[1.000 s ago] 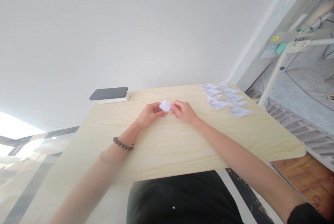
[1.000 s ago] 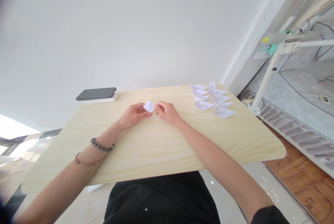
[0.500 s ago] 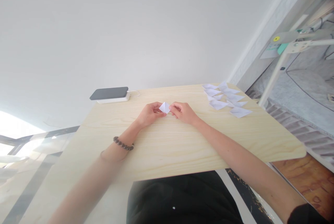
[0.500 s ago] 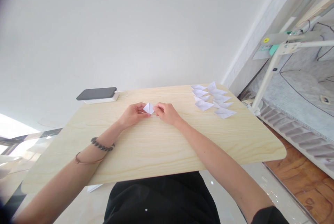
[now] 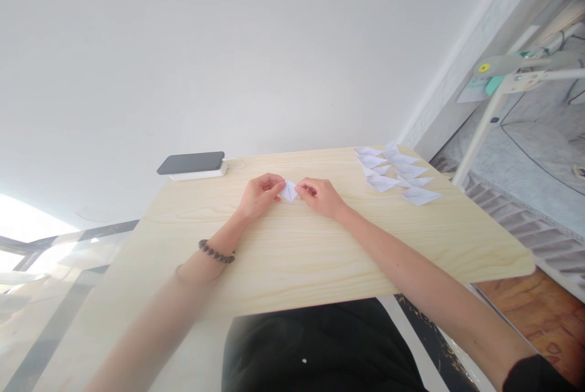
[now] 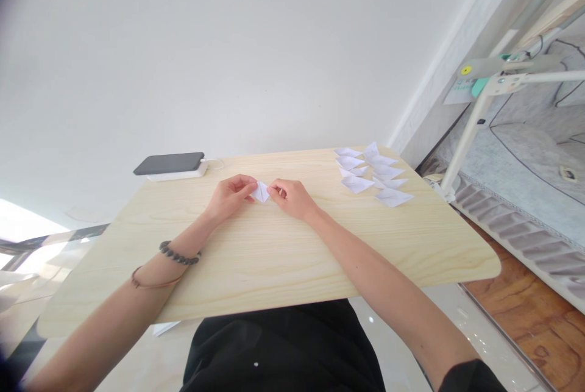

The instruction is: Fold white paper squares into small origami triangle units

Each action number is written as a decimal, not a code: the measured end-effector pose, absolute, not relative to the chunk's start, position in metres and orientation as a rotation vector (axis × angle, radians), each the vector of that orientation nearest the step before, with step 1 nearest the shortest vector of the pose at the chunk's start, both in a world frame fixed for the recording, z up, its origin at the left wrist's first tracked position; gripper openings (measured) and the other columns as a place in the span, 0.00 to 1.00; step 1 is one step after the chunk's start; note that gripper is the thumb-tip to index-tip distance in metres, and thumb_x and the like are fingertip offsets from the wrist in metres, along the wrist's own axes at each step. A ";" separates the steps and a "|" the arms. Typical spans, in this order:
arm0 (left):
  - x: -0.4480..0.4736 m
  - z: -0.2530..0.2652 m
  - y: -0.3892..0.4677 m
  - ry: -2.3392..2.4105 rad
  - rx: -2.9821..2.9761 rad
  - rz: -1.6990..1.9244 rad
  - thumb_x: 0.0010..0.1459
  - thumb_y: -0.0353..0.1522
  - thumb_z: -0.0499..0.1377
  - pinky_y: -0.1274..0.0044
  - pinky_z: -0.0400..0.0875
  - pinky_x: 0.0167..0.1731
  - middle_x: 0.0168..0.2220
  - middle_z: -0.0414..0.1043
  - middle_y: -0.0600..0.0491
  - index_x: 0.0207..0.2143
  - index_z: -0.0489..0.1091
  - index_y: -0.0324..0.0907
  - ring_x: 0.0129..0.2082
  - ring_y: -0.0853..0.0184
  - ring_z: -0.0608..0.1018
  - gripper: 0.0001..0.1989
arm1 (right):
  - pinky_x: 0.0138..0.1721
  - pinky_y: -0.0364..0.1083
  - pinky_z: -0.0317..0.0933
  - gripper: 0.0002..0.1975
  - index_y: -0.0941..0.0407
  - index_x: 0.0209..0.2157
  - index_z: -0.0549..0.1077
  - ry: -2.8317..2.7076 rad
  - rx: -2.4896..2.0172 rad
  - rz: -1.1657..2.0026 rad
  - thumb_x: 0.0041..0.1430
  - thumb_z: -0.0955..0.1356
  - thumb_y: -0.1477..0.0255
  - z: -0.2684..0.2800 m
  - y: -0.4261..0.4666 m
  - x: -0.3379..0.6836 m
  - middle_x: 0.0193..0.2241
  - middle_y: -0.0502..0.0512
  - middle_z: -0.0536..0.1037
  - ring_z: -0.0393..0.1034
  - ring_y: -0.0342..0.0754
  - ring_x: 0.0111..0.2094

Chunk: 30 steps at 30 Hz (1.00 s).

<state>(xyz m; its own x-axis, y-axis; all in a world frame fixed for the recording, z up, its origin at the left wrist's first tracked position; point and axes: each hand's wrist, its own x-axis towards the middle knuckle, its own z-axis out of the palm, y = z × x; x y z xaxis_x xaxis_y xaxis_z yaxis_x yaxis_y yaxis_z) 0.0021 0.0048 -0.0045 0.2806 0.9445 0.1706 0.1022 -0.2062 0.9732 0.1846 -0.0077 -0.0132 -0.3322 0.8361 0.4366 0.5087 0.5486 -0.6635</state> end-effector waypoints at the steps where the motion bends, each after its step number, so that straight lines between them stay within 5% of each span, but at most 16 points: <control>1: 0.002 -0.004 0.005 0.993 1.556 1.066 0.46 0.39 0.60 0.76 0.69 0.27 0.31 0.71 0.49 0.30 0.69 0.36 0.31 0.67 0.72 0.14 | 0.23 0.39 0.51 0.13 0.58 0.25 0.68 -2.004 -1.086 0.534 0.55 0.59 0.66 -0.013 -0.008 0.185 0.20 0.48 0.68 0.56 0.38 0.19; 19: 0.002 -0.008 0.003 0.828 1.492 0.897 0.47 0.36 0.61 0.70 0.67 0.39 0.33 0.73 0.49 0.36 0.68 0.37 0.34 0.66 0.74 0.15 | 0.22 0.39 0.50 0.13 0.58 0.27 0.66 -1.926 -1.102 0.603 0.56 0.59 0.64 -0.012 -0.009 0.187 0.18 0.47 0.65 0.56 0.38 0.19; 30: 0.000 -0.010 0.004 0.838 1.544 0.832 0.44 0.33 0.63 0.72 0.67 0.37 0.31 0.73 0.50 0.34 0.68 0.36 0.32 0.66 0.75 0.14 | 0.22 0.39 0.49 0.12 0.57 0.23 0.63 -1.914 -1.130 0.634 0.55 0.59 0.65 -0.013 -0.009 0.186 0.16 0.46 0.64 0.55 0.38 0.19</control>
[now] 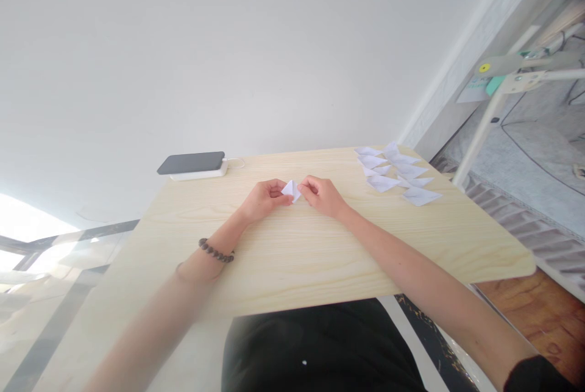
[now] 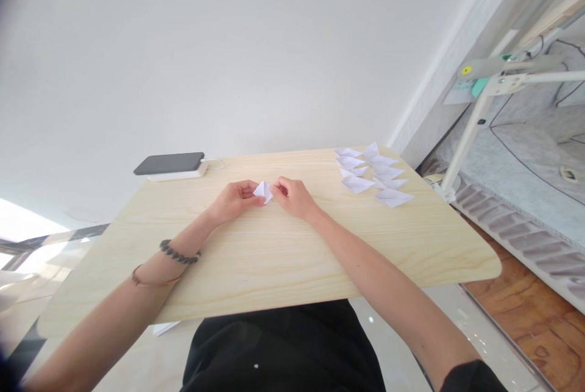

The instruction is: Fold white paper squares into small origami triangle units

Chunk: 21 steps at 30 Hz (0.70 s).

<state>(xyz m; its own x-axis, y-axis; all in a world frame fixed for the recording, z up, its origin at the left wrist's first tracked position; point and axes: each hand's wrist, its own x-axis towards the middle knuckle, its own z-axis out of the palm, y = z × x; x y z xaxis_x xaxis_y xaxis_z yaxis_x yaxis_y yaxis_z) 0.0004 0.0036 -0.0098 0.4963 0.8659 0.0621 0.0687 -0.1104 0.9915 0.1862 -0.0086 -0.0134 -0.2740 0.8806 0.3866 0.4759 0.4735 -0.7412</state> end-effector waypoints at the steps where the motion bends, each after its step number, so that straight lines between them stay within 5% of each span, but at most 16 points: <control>1: 0.001 -0.010 0.003 0.844 1.544 0.836 0.44 0.33 0.63 0.72 0.67 0.37 0.31 0.73 0.50 0.34 0.68 0.36 0.32 0.66 0.75 0.15 | 0.22 0.39 0.50 0.12 0.57 0.23 0.63 -1.914 -1.126 0.634 0.55 0.59 0.65 -0.013 -0.008 0.186 0.16 0.46 0.64 0.55 0.38 0.19; 11: 0.004 -0.007 0.003 0.901 1.553 0.969 0.49 0.40 0.58 0.75 0.70 0.28 0.30 0.69 0.51 0.32 0.68 0.37 0.31 0.68 0.72 0.14 | 0.23 0.38 0.50 0.11 0.58 0.25 0.66 -1.987 -1.068 0.544 0.55 0.60 0.67 -0.013 -0.009 0.185 0.19 0.47 0.67 0.56 0.37 0.20; 21: 0.002 -0.007 0.004 0.914 1.553 0.944 0.49 0.40 0.58 0.74 0.71 0.29 0.29 0.71 0.51 0.32 0.69 0.37 0.31 0.67 0.73 0.14 | 0.24 0.38 0.51 0.10 0.58 0.26 0.68 -2.018 -1.041 0.521 0.55 0.60 0.68 -0.012 -0.010 0.186 0.21 0.48 0.68 0.57 0.37 0.20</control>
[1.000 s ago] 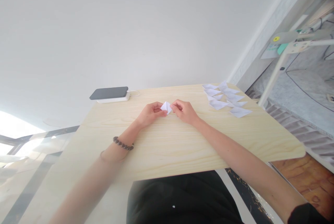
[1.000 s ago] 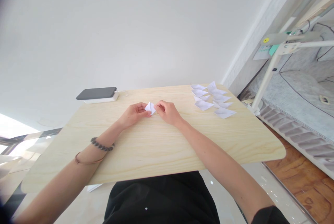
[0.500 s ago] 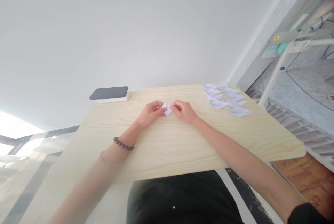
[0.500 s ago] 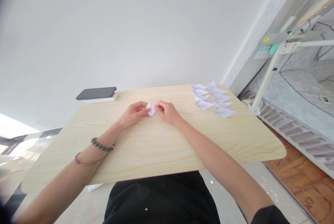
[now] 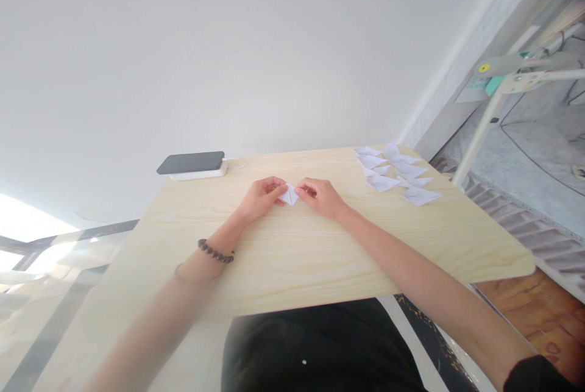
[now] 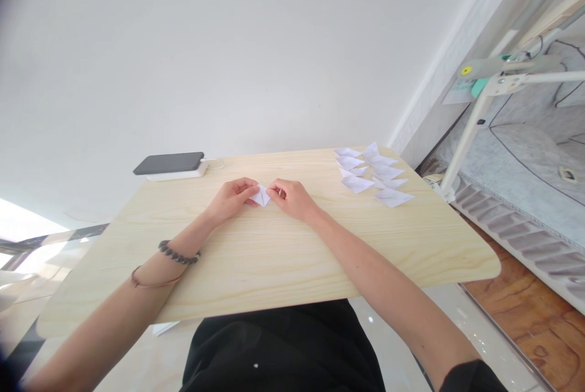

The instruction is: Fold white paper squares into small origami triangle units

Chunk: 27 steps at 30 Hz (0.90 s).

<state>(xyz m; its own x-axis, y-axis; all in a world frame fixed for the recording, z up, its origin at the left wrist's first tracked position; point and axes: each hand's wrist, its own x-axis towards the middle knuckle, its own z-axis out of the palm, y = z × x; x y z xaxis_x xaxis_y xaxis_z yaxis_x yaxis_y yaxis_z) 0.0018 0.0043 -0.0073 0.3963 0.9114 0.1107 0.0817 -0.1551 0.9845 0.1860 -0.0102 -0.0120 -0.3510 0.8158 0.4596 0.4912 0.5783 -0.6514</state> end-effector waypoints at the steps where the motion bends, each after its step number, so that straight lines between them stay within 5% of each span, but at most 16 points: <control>1: 0.002 -0.007 0.004 0.915 1.559 0.931 0.49 0.40 0.58 0.74 0.71 0.29 0.29 0.71 0.51 0.32 0.69 0.37 0.31 0.67 0.73 0.15 | 0.24 0.38 0.51 0.11 0.58 0.26 0.68 -2.015 -1.047 0.526 0.55 0.61 0.67 -0.012 -0.010 0.186 0.21 0.48 0.68 0.57 0.37 0.20; 27: 0.003 -0.004 0.003 0.934 1.557 0.940 0.49 0.42 0.58 0.75 0.67 0.33 0.30 0.73 0.50 0.33 0.71 0.37 0.30 0.68 0.73 0.17 | 0.19 0.38 0.47 0.16 0.59 0.21 0.69 -2.007 -1.143 0.743 0.52 0.62 0.62 -0.011 -0.011 0.184 0.15 0.46 0.66 0.52 0.36 0.16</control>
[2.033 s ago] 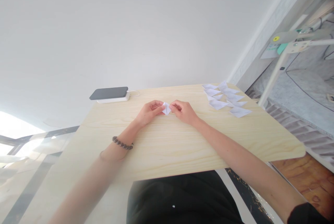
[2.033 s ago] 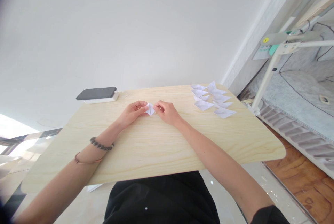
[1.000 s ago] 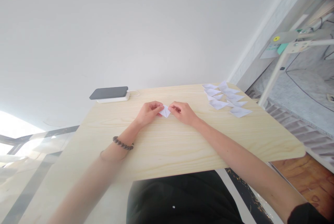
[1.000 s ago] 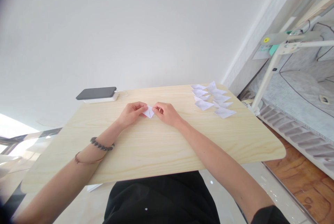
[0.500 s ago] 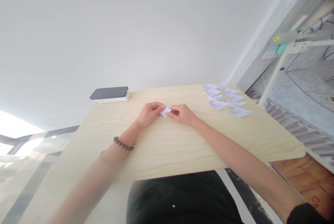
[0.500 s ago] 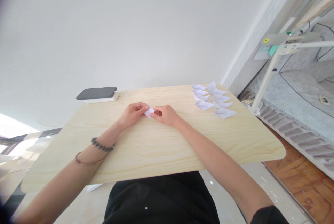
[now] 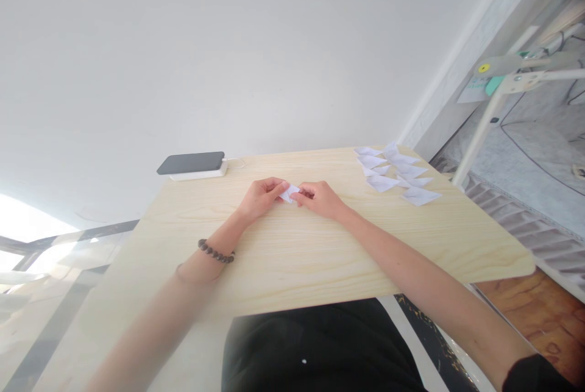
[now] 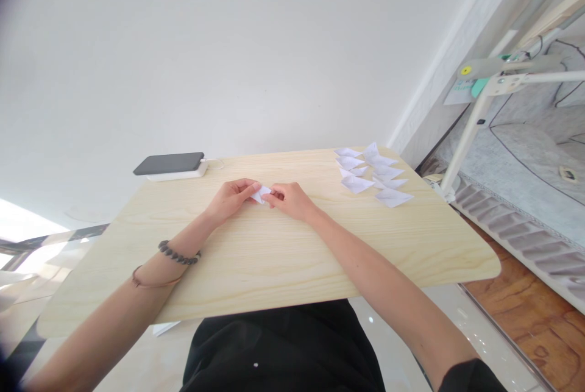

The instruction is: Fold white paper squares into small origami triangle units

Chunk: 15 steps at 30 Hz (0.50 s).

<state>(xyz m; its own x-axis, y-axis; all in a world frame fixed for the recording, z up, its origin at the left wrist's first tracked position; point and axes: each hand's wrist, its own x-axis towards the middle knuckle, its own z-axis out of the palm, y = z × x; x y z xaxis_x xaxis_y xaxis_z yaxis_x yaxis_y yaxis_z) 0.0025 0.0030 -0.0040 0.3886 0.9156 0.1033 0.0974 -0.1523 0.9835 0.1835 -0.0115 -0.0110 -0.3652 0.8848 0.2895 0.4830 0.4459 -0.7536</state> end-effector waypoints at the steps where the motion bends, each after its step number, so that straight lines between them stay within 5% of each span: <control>1: 0.003 -0.004 0.003 0.922 1.556 0.939 0.49 0.42 0.58 0.75 0.67 0.33 0.31 0.73 0.49 0.34 0.71 0.37 0.30 0.68 0.73 0.17 | 0.19 0.38 0.47 0.16 0.59 0.21 0.69 -1.991 -1.153 0.726 0.53 0.62 0.61 -0.012 -0.011 0.184 0.15 0.46 0.66 0.52 0.36 0.16; 15: 0.002 -0.008 0.004 0.835 1.535 0.877 0.47 0.36 0.60 0.74 0.67 0.36 0.30 0.73 0.50 0.34 0.68 0.35 0.31 0.68 0.73 0.14 | 0.24 0.39 0.56 0.18 0.58 0.23 0.65 -1.961 -1.098 0.857 0.58 0.56 0.62 -0.010 -0.008 0.187 0.19 0.49 0.68 0.62 0.38 0.19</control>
<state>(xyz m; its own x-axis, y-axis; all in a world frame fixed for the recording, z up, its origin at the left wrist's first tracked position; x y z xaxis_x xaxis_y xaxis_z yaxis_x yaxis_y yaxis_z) 0.0022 0.0042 -0.0081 0.4725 0.8769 0.0882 0.0455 -0.1242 0.9912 0.1866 -0.0084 -0.0095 -0.3782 0.8871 0.2647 0.4083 0.4165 -0.8123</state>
